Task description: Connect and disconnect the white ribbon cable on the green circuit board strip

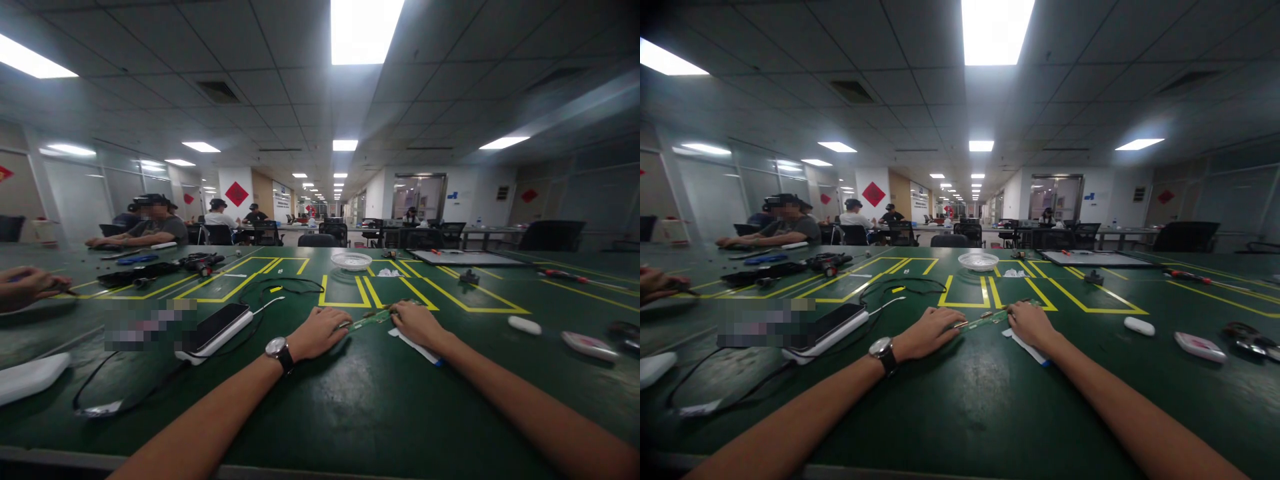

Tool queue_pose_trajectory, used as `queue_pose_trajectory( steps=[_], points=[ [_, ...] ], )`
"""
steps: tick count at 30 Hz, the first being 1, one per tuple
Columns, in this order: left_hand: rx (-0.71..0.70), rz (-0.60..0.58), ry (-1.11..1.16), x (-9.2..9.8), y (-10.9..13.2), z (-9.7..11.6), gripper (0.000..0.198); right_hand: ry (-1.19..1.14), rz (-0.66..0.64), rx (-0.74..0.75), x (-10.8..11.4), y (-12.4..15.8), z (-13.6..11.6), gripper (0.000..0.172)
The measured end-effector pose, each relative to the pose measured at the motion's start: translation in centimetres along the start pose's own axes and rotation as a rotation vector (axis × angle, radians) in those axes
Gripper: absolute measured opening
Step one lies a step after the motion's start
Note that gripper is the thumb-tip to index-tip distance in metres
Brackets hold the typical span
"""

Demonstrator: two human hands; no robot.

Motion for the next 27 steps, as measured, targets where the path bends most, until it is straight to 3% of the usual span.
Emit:
queue_pose_trajectory(
  steps=[3, 6, 27],
  points=[
    [0.008, 0.007, -0.029, 0.2, 0.0, 0.1, 0.03, 0.091, -0.066, -0.206, -0.4, 0.3, 3.4, 0.04],
    [0.012, 0.001, -0.055, 0.2, 0.0, 0.1, 0.031, 0.129, -0.099, -0.289, -0.8, 0.7, 4.7, 0.042],
    [0.013, -0.066, -0.091, -0.4, 0.2, 0.1, 0.032, 0.107, -0.212, -0.277, -2.0, 0.9, 4.2, 0.048]
  ],
)
Point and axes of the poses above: each hand's wrist, its own y-axis away from the middle knuckle, its own x-axis out of the back of the hand, z = x × y, the point moved 7 cm from there along -y, towards the middle knuckle, and after that the axes turned 6 degrees about y, right-handed, at the moved point
